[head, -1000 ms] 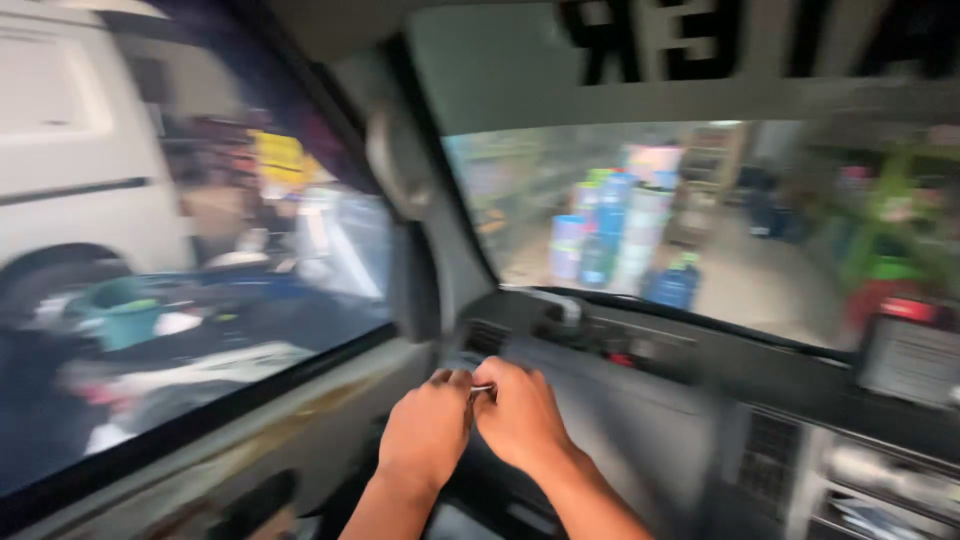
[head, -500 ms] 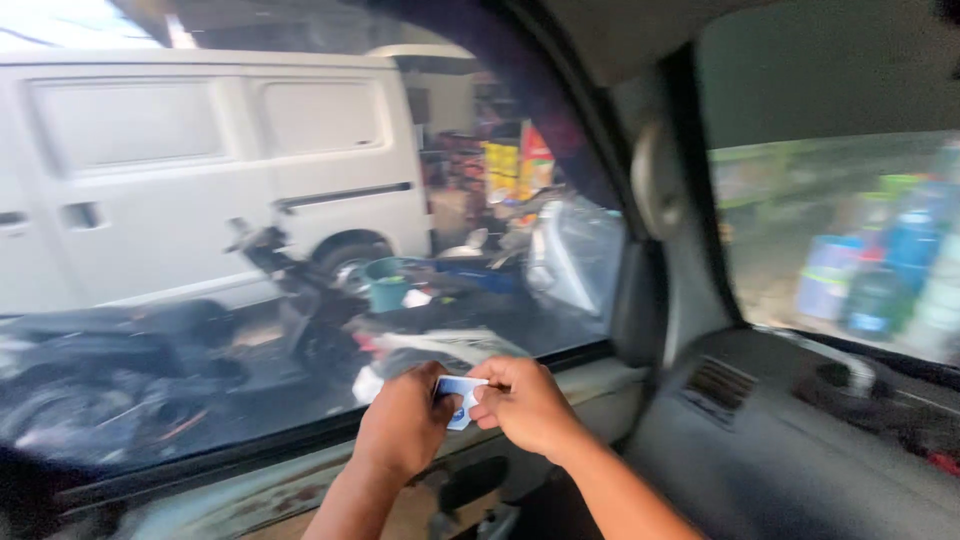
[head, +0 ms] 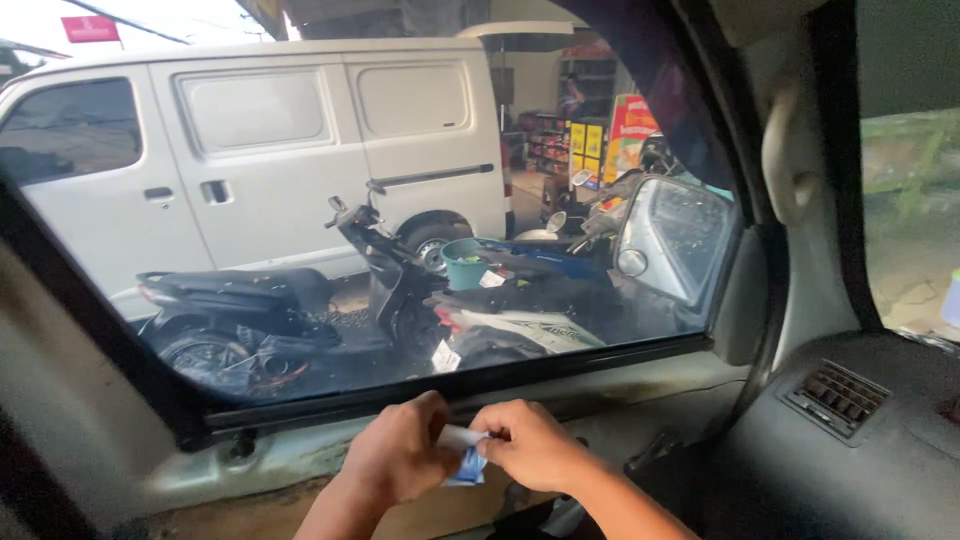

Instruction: Cleaning the inner car door frame and applying an adhesive strip.

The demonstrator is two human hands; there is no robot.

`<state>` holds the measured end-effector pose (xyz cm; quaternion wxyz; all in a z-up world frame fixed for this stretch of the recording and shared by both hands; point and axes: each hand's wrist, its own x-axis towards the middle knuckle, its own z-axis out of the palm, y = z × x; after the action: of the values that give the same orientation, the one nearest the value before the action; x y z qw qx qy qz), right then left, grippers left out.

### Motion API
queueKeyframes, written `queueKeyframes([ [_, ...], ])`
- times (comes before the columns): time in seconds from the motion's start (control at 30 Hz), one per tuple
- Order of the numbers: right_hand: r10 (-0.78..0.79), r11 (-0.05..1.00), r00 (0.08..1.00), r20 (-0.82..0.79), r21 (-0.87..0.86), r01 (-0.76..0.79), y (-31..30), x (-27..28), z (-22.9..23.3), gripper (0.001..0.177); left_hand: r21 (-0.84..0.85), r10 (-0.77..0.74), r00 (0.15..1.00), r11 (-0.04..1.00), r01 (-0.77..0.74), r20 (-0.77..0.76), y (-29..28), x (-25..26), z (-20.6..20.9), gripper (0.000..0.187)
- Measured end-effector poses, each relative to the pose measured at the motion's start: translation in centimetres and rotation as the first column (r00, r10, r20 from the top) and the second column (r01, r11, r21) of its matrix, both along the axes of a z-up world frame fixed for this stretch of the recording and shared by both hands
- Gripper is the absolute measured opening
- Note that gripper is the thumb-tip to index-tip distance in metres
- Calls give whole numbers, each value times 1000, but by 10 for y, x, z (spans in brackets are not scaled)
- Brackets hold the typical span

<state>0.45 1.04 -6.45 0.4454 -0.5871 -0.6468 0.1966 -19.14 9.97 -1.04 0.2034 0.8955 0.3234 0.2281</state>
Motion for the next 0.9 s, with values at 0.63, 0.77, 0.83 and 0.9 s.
queueKeyframes([
  [0.63,-118,919,979,-163,-392,45,20,-32,-10,11,-85,-177,984,981,174,-31,20,-20,-46,15],
  [0.77,11,938,998,-65,-345,-33,16,-40,-11,14,-91,-179,983,980,175,-32,14,-25,-45,21],
  [0.83,19,940,999,-33,-339,-29,20,-40,-21,16,-76,-176,983,982,173,-45,15,-27,-50,19],
  [0.9,-41,893,958,-284,-441,-92,28,-37,-32,18,13,-167,983,986,169,-73,17,-27,-53,11],
])
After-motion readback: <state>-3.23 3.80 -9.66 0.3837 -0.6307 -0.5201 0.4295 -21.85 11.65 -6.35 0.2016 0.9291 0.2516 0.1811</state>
